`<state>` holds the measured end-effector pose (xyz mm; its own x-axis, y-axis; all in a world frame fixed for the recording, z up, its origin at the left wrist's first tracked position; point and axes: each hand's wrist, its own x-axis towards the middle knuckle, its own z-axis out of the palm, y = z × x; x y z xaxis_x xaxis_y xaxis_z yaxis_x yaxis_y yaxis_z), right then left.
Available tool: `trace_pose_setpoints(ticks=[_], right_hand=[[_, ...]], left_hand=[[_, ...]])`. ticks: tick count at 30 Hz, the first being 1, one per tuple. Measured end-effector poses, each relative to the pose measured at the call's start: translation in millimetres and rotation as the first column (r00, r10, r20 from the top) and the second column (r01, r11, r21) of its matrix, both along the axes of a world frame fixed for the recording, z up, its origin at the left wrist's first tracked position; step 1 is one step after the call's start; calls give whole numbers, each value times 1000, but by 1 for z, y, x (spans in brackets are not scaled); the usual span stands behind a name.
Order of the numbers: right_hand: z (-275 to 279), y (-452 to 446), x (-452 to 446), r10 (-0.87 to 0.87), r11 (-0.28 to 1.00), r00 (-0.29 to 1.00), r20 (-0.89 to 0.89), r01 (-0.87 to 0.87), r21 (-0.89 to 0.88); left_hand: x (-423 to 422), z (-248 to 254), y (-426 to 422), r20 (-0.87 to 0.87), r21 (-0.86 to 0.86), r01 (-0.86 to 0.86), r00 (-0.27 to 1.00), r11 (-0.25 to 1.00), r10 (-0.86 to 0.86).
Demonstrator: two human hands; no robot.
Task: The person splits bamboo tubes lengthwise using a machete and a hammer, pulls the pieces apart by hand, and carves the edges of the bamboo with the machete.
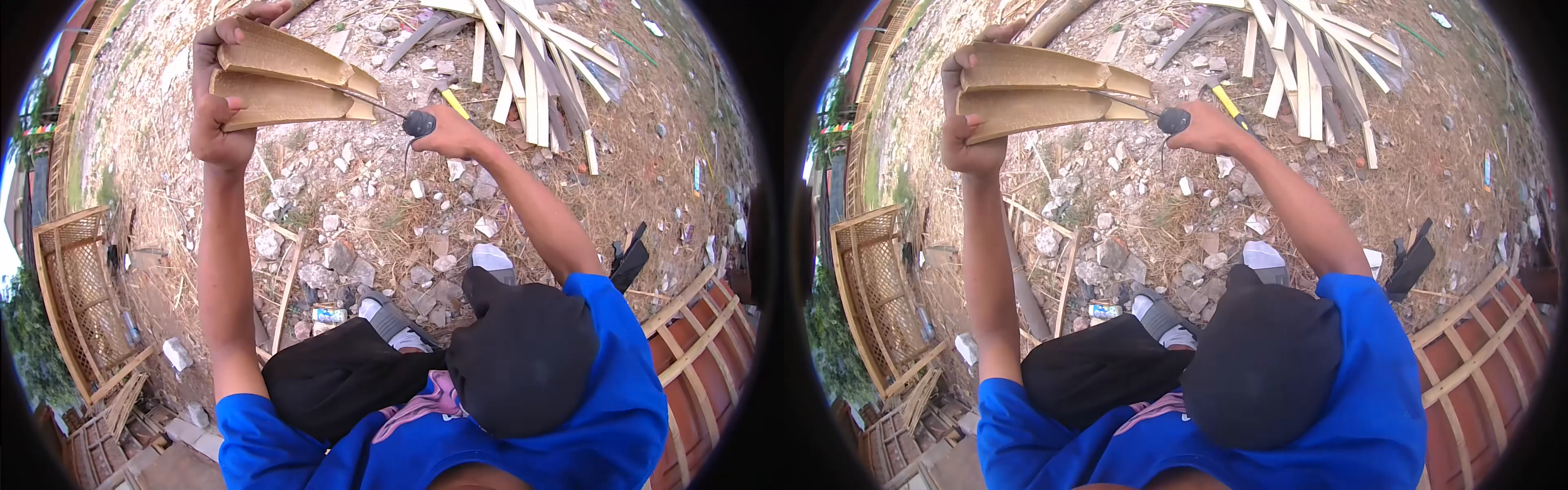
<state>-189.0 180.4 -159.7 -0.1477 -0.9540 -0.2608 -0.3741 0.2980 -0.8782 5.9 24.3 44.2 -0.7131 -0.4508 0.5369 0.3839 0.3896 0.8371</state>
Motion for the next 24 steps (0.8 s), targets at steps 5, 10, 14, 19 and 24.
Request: trace_pose_setpoints(ticks=[5,10,14,19,24], right_hand=[[-89,10,-17,-59,947,943,-327,157,282],[-80,28,-16,-68,975,991,-112,90,204],[-70,38,3,-58,958,952,-302,138,251],[-63,52,20,37,957,919,-394,81,280],[-76,67,27,-76,984,961,-266,116,135]], left_hand=[[1,-6,-14,-148,104,203,971,974,-186],[-1,-14,-19,-237,157,192,960,969,-152],[-4,-16,-39,-388,234,147,920,961,-46],[11,-1,-56,-336,231,-13,937,973,92],[43,18,-68,-354,246,-60,923,967,148]])
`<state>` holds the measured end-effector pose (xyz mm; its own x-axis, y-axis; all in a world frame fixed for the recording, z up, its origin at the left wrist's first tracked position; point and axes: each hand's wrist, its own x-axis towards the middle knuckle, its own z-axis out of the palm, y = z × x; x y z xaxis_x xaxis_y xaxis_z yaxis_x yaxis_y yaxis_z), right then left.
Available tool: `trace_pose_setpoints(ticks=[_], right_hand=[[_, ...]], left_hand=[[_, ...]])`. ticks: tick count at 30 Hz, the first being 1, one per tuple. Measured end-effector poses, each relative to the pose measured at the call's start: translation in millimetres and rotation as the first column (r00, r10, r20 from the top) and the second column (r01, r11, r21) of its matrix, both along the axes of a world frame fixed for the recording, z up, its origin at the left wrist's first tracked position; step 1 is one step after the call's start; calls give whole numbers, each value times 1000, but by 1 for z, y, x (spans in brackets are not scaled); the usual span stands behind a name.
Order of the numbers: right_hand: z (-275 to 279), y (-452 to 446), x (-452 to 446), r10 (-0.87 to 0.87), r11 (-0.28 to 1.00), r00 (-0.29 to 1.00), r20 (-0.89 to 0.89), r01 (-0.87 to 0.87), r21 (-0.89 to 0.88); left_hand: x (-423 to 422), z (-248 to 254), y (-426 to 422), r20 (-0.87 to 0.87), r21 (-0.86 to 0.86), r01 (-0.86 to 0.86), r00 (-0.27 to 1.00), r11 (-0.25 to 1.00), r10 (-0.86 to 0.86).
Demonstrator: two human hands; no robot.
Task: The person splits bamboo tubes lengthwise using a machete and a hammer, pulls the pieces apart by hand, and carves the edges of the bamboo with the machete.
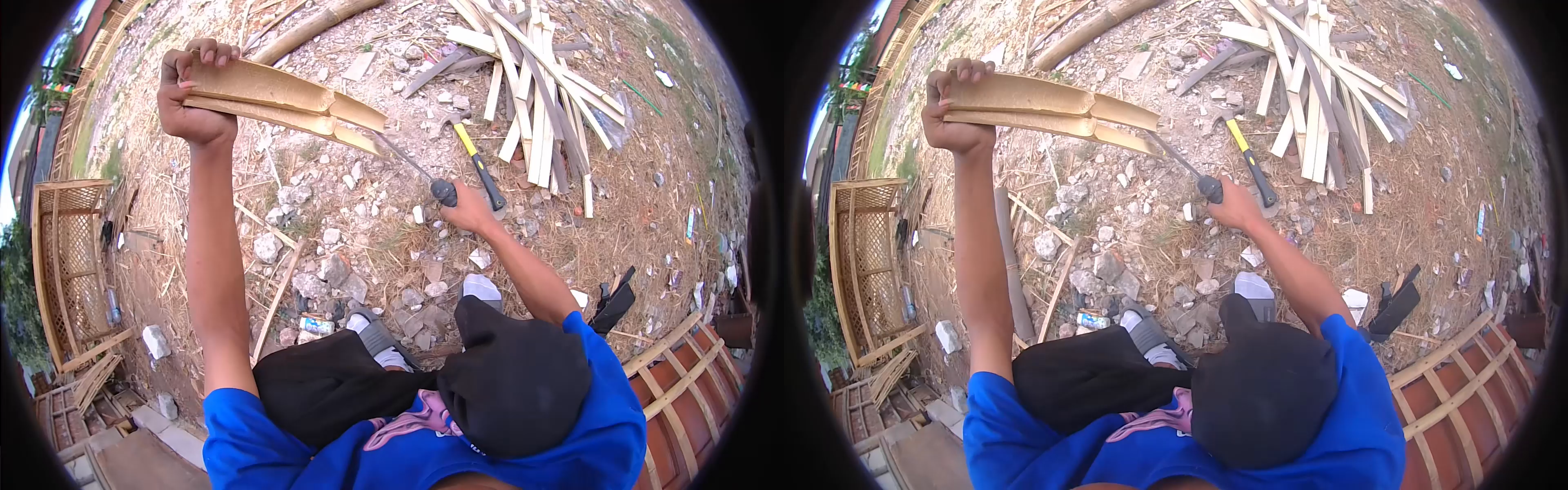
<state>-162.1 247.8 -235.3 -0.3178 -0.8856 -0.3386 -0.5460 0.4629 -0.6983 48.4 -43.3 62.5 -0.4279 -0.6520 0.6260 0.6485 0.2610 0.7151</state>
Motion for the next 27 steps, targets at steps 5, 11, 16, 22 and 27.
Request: trace_pose_setpoints(ticks=[5,11,16,22,27], right_hand=[[18,25,3,-71,997,995,-75,70,-18],[31,32,-10,-111,989,985,-129,122,83],[33,58,-14,-94,994,990,-107,99,44],[28,67,14,-170,982,984,47,174,-76],[23,81,13,-146,981,989,39,149,-122]], left_hand=[[49,48,-14,-103,57,-9,995,998,15],[152,144,-17,-150,-46,-142,980,989,134],[219,189,-24,22,-184,-268,961,946,277],[193,175,-45,86,-263,-175,975,949,204],[124,142,-8,104,-714,-266,874,647,474]])
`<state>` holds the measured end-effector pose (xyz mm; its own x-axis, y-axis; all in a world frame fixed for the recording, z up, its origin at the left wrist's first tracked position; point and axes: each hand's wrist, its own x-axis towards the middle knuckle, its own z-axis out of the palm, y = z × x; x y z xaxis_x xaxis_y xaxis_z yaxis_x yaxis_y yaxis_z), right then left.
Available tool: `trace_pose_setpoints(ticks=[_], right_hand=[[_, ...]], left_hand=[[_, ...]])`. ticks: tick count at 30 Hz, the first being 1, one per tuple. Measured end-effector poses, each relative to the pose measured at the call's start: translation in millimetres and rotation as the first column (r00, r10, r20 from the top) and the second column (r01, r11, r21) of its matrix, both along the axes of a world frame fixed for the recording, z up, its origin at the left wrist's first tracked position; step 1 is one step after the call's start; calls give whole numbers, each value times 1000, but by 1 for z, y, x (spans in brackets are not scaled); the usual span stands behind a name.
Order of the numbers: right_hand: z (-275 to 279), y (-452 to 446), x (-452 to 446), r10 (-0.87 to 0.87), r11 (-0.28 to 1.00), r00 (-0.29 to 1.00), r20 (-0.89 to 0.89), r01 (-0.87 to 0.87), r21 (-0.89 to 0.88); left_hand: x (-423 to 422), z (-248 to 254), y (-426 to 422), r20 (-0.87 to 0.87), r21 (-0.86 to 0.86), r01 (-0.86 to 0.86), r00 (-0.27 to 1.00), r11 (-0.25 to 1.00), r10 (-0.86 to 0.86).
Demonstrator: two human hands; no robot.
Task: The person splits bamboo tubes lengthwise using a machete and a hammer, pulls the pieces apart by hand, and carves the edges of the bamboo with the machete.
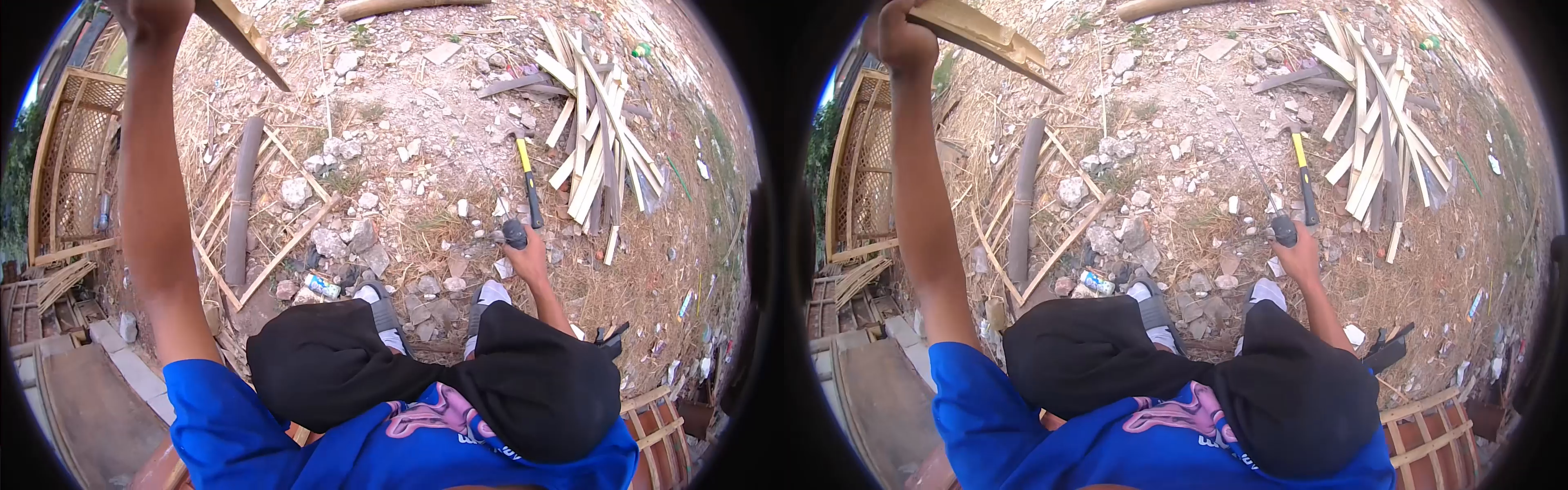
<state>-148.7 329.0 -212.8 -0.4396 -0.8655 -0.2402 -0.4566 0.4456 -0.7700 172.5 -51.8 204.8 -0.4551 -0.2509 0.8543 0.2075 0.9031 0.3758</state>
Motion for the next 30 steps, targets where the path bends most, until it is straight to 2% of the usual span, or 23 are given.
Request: trace_pose_setpoints(ticks=[1,3,5,6,7,8,10,11,12,14,15,17,19,21,23,25,27,29,30], right_hand=[[5,1,2,-3,1000,1000,-1,3,6],[12,1,6,-6,1000,1000,-11,6,22],[10,1,9,2,1000,999,-38,-2,18],[10,3,10,4,1000,999,-54,-4,15],[8,3,12,0,1000,999,-37,0,18],[6,6,14,-6,1000,1000,-14,6,21],[1,5,16,-12,1000,999,35,11,16],[1,5,17,8,1000,1000,18,-9,23],[0,5,19,8,999,1000,12,-9,42],[0,9,20,0,995,1000,-8,1,99],[17,6,25,-3,984,998,60,-8,175],[9,11,25,6,988,998,58,-15,154],[-1,16,24,-1,990,997,81,-10,139],[-10,22,24,-26,990,991,132,7,143],[-11,24,25,-21,991,992,127,4,132],[-5,22,30,-10,984,991,133,-14,175],[-21,28,29,21,987,994,109,-38,155],[-28,31,31,37,986,996,83,-50,156],[-26,30,33,37,985,997,67,-48,167]], left_hand=[[-7,-5,6,133,-97,68,990,993,-54],[-32,-33,9,338,-313,46,939,949,65],[-64,-85,18,535,-479,169,834,861,135],[-74,-119,35,696,-458,219,691,862,194],[-85,-161,43,721,-429,356,689,830,78],[-83,-202,49,863,-324,442,500,836,70],[-65,-279,55,952,-223,528,299,819,67],[-54,-298,62,958,-214,528,277,822,72],[-41,-328,61,982,-159,481,166,862,89],[-11,-352,71,976,-148,344,-100,927,193],[10,-364,72,978,-205,280,26,938,206],[52,-376,72,928,-297,131,271,946,254],[80,-367,67,961,-202,-134,166,970,223],[132,-381,56,943,-169,-475,176,864,282],[198,-403,57,907,-308,-700,-12,644,421],[239,-399,77,913,-369,-859,-263,354,311],[287,-412,101,903,-399,-907,-364,131,227],[339,-436,130,931,-269,-963,-260,3,256],[348,-439,144,938,-258,-964,-266,-64,221]])
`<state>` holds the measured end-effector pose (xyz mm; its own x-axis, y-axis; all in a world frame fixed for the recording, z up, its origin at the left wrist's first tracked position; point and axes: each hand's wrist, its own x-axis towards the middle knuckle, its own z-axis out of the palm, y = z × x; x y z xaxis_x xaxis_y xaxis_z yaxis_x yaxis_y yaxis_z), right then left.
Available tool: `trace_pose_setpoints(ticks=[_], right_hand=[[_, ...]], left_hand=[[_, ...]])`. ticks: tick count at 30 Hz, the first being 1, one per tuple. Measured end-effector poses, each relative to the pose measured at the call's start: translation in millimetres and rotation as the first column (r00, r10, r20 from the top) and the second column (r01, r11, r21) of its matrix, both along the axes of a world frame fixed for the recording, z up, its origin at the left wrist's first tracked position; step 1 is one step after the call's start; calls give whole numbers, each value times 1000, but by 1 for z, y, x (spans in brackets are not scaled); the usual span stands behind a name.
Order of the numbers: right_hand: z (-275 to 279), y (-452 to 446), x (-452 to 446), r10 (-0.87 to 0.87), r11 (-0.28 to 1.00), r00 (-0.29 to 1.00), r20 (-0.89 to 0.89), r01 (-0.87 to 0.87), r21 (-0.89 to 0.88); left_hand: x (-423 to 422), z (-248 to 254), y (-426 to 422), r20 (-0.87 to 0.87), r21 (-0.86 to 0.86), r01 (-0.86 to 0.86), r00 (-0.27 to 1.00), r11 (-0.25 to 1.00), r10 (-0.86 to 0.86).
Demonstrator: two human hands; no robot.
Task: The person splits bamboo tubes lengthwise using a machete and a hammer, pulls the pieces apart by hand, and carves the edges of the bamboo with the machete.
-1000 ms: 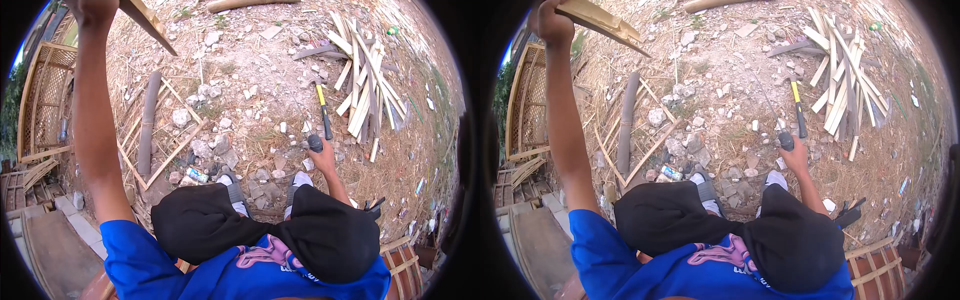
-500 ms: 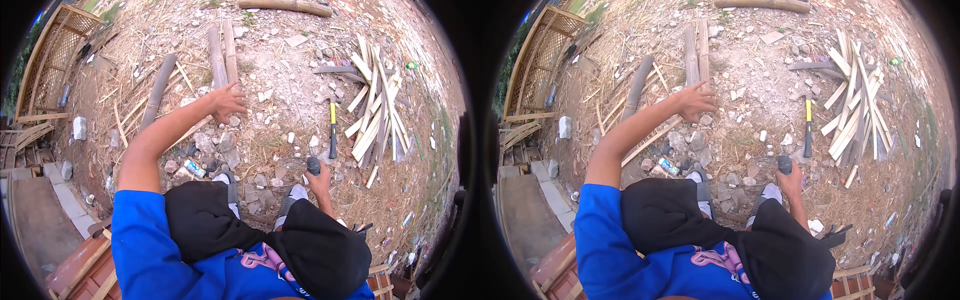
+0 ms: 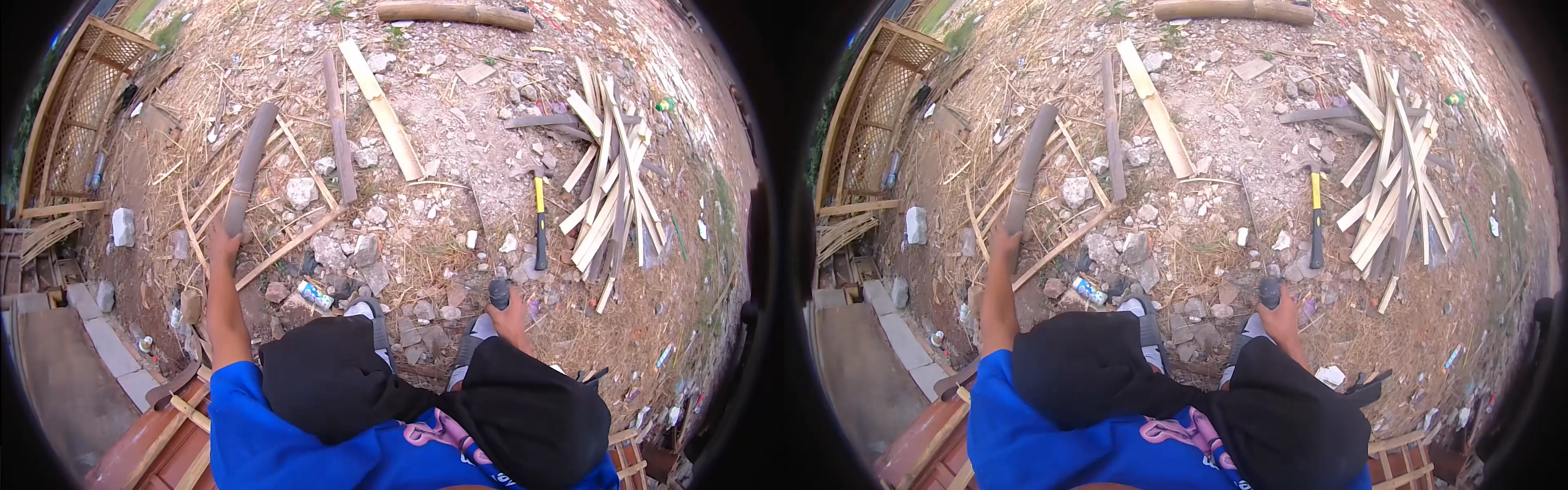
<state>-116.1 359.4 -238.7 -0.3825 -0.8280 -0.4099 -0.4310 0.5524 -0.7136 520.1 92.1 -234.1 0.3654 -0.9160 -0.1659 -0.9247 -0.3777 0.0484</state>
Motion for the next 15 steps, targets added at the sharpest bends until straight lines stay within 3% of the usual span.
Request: trace_pose_setpoints(ticks=[1,2,3,5,7,9,10,13,15], right_hand=[[3,1,3,-10,1000,1000,-15,10,10],[6,0,2,28,999,999,-25,-27,45],[9,-2,2,48,996,998,-33,-45,70],[14,-6,1,74,985,995,-61,-64,160],[9,-4,1,59,984,998,-29,-54,171],[5,-2,0,57,979,998,9,-57,195],[-1,0,3,37,991,999,10,-38,132],[4,2,11,8,1000,1000,7,-8,29],[0,3,13,-1,1000,1000,9,1,-15]], left_hand=[[10,-2,12,-10,17,-63,998,998,63],[32,-16,17,-149,-43,-16,989,999,10],[37,-18,20,-216,36,-64,974,997,71],[46,-32,27,-137,-60,5,991,998,-13],[58,-48,27,-84,-50,-2,996,999,-2],[31,-24,26,11,77,-88,996,993,88],[11,-13,24,101,110,-135,987,985,124],[38,-35,6,-40,200,-119,991,972,129],[16,-13,6,57,47,-37,998,998,34]])
